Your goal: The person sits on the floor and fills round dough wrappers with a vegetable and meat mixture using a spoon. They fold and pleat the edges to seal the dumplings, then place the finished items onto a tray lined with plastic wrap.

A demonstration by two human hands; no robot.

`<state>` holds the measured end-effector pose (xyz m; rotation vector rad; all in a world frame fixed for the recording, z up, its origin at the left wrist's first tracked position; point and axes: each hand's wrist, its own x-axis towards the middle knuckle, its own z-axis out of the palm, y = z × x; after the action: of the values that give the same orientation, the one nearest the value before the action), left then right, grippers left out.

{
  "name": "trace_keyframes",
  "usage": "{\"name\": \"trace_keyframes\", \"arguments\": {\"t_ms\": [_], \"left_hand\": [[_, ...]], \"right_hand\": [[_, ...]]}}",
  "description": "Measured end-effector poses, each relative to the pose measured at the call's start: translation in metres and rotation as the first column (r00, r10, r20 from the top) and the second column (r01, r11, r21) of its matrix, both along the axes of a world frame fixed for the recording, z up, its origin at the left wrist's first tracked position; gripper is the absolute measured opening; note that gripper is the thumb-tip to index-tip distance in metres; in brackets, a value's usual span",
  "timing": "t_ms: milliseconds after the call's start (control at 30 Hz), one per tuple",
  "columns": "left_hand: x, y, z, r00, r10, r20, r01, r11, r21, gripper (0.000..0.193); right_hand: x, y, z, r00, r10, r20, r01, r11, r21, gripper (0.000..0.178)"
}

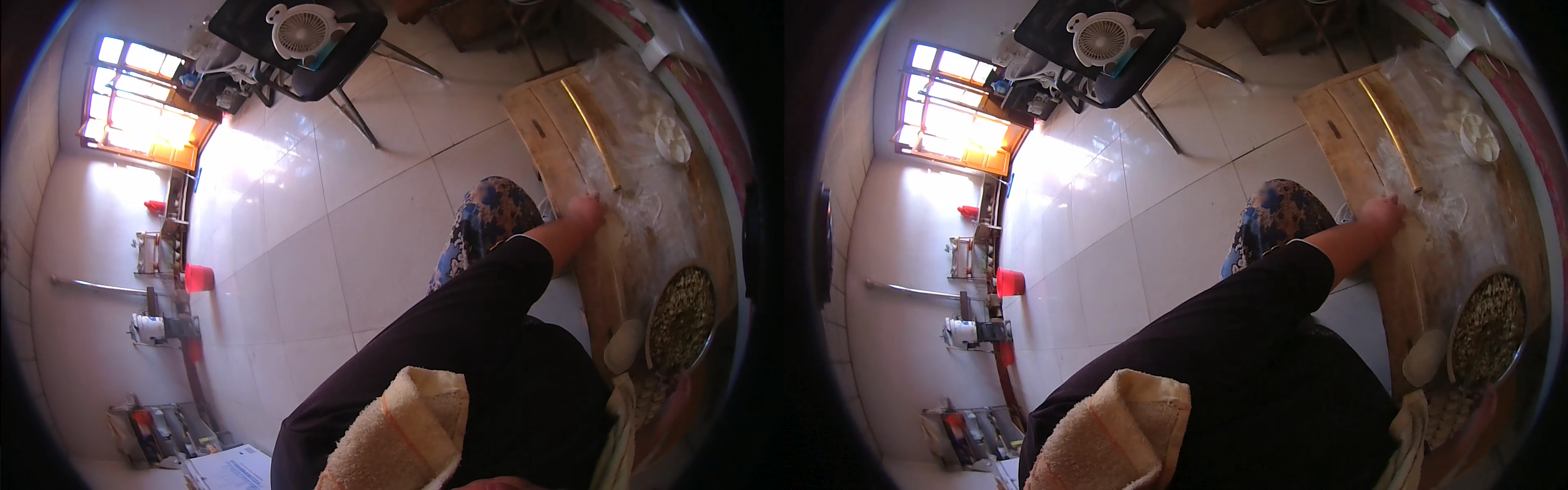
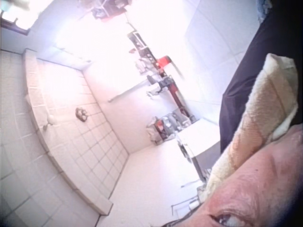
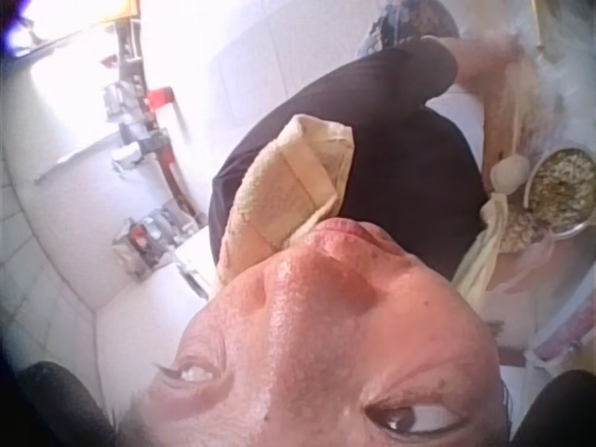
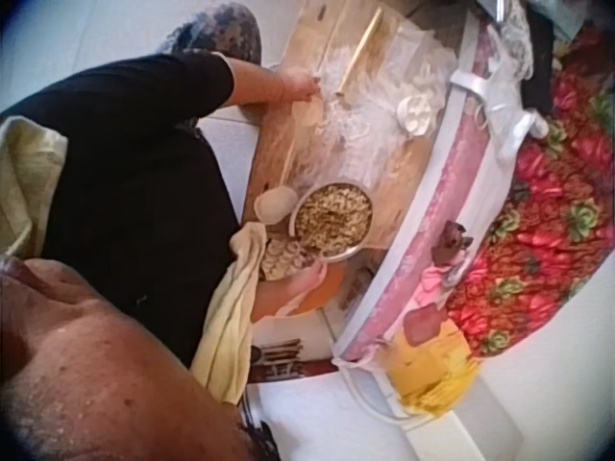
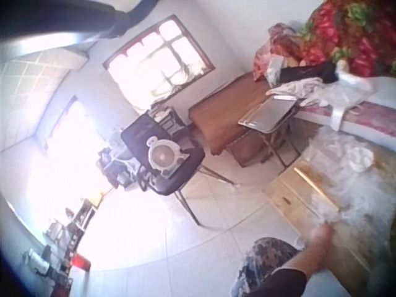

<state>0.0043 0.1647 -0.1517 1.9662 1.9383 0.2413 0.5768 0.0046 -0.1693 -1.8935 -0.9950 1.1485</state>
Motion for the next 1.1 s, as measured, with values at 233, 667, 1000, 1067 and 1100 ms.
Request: {"name": "trace_keyframes", "arguments": {"t_ms": [233,667,1000,1067,1100], "left_hand": [[-0.002,-0.012,0.041,0.638,0.385,0.667,-0.454,0.888,-0.078,0.020],[-0.005,-0.059,0.183,-0.793,0.455,0.405,0.281,0.863,-0.419,0.039],[0.029,-0.055,0.179,-0.701,0.528,0.479,0.155,0.769,-0.621,0.026],[0.026,-0.059,0.177,-0.685,0.536,0.495,0.157,0.771,-0.618,0.027],[0.025,-0.061,0.178,-0.684,0.541,0.490,0.160,0.766,-0.622,0.028]], "right_hand": [[-0.020,0.003,0.022,0.998,-0.012,0.058,0.011,1.000,0.020,0.038],[-0.166,-0.010,0.102,0.695,0.387,0.606,-0.388,0.912,-0.137,0.039],[-0.153,-0.023,0.083,0.655,0.279,0.702,-0.402,0.916,0.011,0.033],[-0.155,-0.025,0.083,0.628,0.261,0.733,-0.392,0.920,0.008,0.032],[-0.161,-0.028,0.089,0.613,0.256,0.747,-0.379,0.925,-0.006,0.032]]}}
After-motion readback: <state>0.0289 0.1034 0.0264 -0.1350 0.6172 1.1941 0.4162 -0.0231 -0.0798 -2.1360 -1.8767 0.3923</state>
